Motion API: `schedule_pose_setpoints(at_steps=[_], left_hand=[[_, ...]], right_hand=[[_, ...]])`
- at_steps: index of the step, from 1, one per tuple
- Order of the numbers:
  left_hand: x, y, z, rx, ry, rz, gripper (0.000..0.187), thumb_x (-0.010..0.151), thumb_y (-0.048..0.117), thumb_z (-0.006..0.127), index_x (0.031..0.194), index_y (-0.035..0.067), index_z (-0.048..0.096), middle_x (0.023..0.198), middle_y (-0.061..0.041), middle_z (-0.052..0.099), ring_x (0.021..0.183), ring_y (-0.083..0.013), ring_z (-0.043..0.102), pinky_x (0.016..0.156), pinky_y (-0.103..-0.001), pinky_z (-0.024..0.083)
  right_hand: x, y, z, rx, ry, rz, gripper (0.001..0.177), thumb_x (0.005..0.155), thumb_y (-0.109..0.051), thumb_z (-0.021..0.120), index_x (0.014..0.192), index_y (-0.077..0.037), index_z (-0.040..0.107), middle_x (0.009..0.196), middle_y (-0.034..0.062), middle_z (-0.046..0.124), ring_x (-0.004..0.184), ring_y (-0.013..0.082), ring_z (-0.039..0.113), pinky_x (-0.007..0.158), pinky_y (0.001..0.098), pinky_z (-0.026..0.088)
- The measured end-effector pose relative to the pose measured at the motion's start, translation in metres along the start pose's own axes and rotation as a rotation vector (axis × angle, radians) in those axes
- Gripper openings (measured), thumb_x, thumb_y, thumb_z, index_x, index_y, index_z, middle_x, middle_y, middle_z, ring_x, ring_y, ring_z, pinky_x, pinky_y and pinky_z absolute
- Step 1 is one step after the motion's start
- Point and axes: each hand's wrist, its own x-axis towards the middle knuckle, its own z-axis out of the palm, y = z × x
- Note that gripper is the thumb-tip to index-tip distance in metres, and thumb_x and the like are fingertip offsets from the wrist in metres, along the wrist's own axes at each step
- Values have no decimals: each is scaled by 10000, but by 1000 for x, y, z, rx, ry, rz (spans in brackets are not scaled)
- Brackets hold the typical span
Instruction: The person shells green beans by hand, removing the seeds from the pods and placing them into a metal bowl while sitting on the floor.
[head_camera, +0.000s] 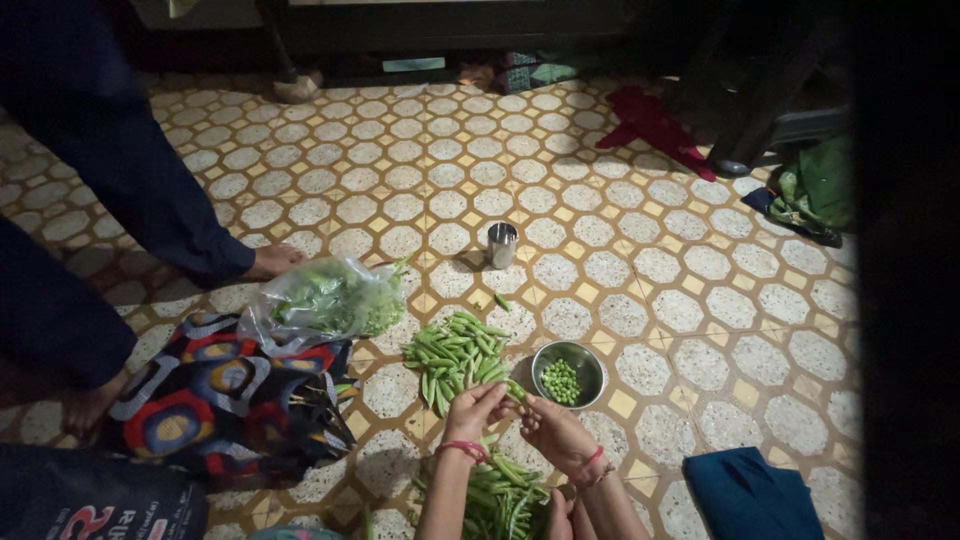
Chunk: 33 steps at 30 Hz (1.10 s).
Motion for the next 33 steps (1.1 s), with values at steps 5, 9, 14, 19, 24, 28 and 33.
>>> schedule_pose_setpoints(at_steps=[5,9,14,19,24,28,33], left_hand=[[-22,20,16,232,103,60,243,909,197,742,1111,66,777,854,-35,781,703,-97,688,643,-207,557],[-37,36,33,752,306,491,246,806,182,814,1034,101,769,868,2,749,721,-99,706,630,-218,587],[-34,35,31,1155,272,787,135,833,189,833,959,156,798,922,-9,708,759,-139,685,656,-259,589],[-28,32,23,1169,201,748,135,848,215,823,954,142,781,883,-6,701,737,-133,677,658,-283,597],[-28,32,18,640,194,718,200,926,263,741,1027,95,699,896,-14,731,751,-95,684,637,-243,598],[-36,49,24,1,263,193,214,893,209,651,1038,68,718,782,-73,687,597,-137,590,519,-275,495],[-47,69,51,870,228,198,180,956,337,677,1005,182,755,810,-33,722,618,-141,559,559,-300,445]], right_hand=[[1,0,-1,19,40,9,181,980,-268,661,937,-94,684,826,-5,690,702,89,570,729,294,522],[2,1,-2,-1,92,-5,179,970,-261,662,946,-89,705,829,-15,702,721,79,551,721,284,489],[10,5,-15,8,8,-72,184,980,-245,682,914,-73,681,783,13,653,855,143,661,756,297,501],[6,2,-6,-18,58,-64,159,963,-235,672,930,-81,691,776,-8,617,861,142,656,779,310,495],[-6,-5,12,-162,146,-63,117,945,-224,658,947,-112,692,846,-43,662,829,103,610,806,313,507],[-5,-2,9,-125,223,-46,99,942,-201,687,982,-112,704,863,-34,670,805,110,616,809,312,529],[0,2,7,-185,202,-76,158,913,-201,695,1011,-85,736,949,1,749,849,92,685,766,262,520]])
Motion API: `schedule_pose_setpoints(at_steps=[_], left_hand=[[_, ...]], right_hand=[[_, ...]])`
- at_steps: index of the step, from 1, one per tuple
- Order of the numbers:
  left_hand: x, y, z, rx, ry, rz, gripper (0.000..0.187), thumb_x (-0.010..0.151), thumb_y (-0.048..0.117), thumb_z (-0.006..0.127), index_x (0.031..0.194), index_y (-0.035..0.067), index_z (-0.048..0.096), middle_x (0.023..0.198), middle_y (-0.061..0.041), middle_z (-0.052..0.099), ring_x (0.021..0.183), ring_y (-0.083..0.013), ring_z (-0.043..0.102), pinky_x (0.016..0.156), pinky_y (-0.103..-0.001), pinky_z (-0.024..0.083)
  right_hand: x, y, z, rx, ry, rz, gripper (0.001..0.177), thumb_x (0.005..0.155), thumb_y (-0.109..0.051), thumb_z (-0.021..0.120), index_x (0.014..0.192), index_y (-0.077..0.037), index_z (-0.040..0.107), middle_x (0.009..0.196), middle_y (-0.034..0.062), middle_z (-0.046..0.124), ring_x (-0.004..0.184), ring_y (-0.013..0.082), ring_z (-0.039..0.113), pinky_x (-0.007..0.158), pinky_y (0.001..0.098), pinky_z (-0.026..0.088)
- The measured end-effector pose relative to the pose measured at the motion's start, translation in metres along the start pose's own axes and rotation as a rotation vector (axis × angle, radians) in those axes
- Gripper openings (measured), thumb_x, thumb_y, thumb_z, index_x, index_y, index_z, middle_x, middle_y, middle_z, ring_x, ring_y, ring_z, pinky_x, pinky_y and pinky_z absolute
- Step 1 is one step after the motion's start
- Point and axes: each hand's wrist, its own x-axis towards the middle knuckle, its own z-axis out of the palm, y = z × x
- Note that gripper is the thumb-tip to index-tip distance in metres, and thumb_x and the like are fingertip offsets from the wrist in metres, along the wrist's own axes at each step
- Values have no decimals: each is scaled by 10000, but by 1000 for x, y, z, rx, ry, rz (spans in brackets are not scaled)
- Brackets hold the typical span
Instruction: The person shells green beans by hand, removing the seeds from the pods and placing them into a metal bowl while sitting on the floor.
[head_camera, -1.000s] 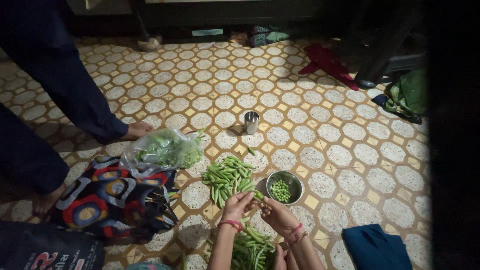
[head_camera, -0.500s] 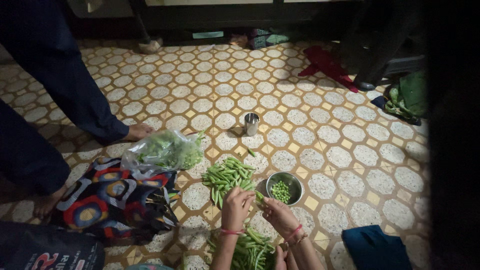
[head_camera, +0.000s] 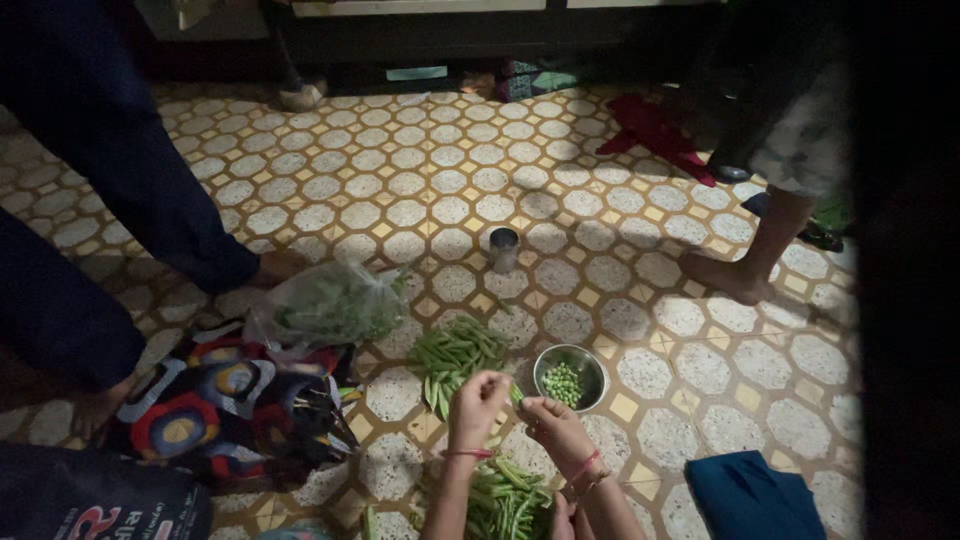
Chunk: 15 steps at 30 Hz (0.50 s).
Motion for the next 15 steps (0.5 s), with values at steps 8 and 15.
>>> schedule_pose_setpoints(at_steps=[8,15], left_hand=[[0,-3,15,484,180,194,146,873,332,762,889,193,801,998,-57,745,831,-228,733,742,-359,595],[3,-10,9,424,160,117,111,811,318,835,827,209,822,994,-30,766,810,-228,735,735,-349,581]], right_hand=[[7,5,-7,-132,-40,-90,182,923,-223,730,1001,-62,768,915,10,752,752,65,615,676,225,481],[7,8,-3,-127,-28,-63,194,922,-242,733,1003,-68,765,892,1,738,717,61,596,670,223,476]])
